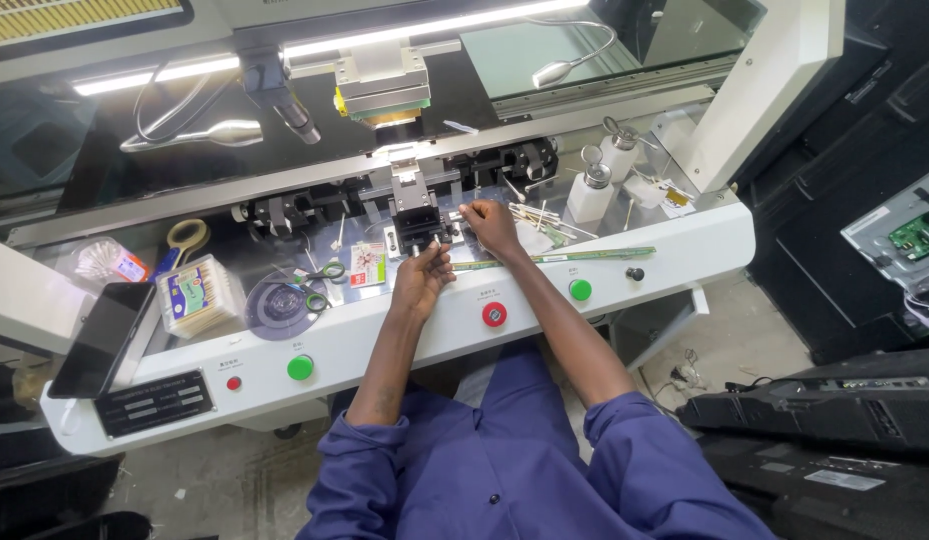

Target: Aligning and bonding a PCB strip to a panel using a specialized bonding machine.

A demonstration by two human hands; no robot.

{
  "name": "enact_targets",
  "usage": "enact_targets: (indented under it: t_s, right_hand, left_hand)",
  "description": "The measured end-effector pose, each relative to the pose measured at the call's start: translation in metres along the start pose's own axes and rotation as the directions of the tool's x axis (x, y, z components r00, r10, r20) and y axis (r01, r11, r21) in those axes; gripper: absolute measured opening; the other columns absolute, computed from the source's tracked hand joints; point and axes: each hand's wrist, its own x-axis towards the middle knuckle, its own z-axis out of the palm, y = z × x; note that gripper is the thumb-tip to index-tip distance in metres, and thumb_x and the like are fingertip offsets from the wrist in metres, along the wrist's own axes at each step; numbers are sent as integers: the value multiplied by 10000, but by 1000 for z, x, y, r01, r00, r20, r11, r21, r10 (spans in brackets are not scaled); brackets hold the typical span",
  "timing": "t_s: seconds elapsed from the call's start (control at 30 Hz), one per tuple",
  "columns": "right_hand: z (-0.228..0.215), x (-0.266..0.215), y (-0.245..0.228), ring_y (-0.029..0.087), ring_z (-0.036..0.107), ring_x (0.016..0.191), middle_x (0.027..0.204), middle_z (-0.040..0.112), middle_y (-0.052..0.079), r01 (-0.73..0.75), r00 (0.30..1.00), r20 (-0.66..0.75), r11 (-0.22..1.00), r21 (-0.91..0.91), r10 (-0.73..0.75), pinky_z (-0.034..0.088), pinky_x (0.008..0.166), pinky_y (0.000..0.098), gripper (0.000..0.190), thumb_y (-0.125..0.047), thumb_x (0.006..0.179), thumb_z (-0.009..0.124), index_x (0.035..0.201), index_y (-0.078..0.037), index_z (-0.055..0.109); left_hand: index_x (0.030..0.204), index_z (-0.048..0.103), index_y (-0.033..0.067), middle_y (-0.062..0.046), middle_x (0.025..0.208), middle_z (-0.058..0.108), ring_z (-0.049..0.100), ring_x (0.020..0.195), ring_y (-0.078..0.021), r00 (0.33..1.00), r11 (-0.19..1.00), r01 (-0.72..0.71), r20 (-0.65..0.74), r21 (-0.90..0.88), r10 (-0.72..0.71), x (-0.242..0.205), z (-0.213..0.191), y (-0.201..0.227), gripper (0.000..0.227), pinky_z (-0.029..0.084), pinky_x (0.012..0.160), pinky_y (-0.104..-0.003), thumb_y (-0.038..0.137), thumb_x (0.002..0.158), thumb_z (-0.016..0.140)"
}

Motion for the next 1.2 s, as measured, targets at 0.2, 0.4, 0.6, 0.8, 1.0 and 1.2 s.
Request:
enact_targets:
  t_s: [0.2, 0.4, 0.6, 0.8, 1.0, 1.2]
  right_hand:
    - [-1, 0, -1, 166, 574, 597, 548, 584, 48, 5, 1000, 4, 1000, -5, -5, 460, 622, 326, 337, -357, 912, 614, 673, -124, 659]
    - [0, -1, 0, 160, 564, 590, 543, 574, 46, 5, 1000, -10, 1000, -1, -5, 450, 612, 315, 332, -360, 902, 620, 667, -128, 653]
    - [2, 2, 6, 155, 556, 572, 526, 568, 36, 14, 1000, -17, 1000, 1, -14, 442, 598, 309, 337, -353, 902, 621, 648, -132, 643]
    - [-3, -3, -6, 148, 541, 573, 522, 552, 34, 14, 1000, 0, 1000, 7, -14, 434, 592, 304, 348, -372, 906, 618, 651, -136, 640]
    - [-2, -2, -6, 161, 568, 575, 535, 582, 39, 10, 1000, 1, 1000, 7, -10, 449, 606, 311, 349, -360, 913, 613, 652, -130, 642]
    - [-1, -4, -7, 175, 590, 599, 561, 604, 53, 38, 999, -10, 999, -2, -38, 459, 616, 321, 331, -345, 917, 619, 676, -122, 664]
  left_hand:
    - [1017, 694, -10, -105, 769, 704, 714, 671, -194, 1000, 1000, -13, -3, -6, 13, -2, 2, 0, 235, 633, 597, -332, 203, 951, 619]
    - [1017, 698, -8, -101, 765, 706, 714, 671, -192, 1000, 1000, -10, -1, 0, 10, -4, 3, 1, 239, 633, 598, -327, 207, 949, 619]
    - [1011, 702, -4, -107, 764, 711, 718, 669, -200, 1000, 1000, -8, -3, -4, 8, -2, 1, 0, 240, 635, 594, -332, 214, 943, 628]
    - [1011, 701, -6, -107, 757, 707, 714, 664, -198, 1000, 1000, -8, -5, -9, 8, -3, 3, 1, 232, 632, 589, -331, 203, 942, 628]
    - [1012, 701, -6, -106, 761, 710, 717, 665, -197, 1000, 1000, -15, -6, -9, 14, -3, 3, 0, 232, 635, 590, -333, 204, 943, 631]
    - [1009, 703, -5, -105, 757, 710, 717, 662, -197, 1000, 1000, -24, -1, -4, 24, 0, 0, -2, 227, 630, 586, -334, 201, 941, 633]
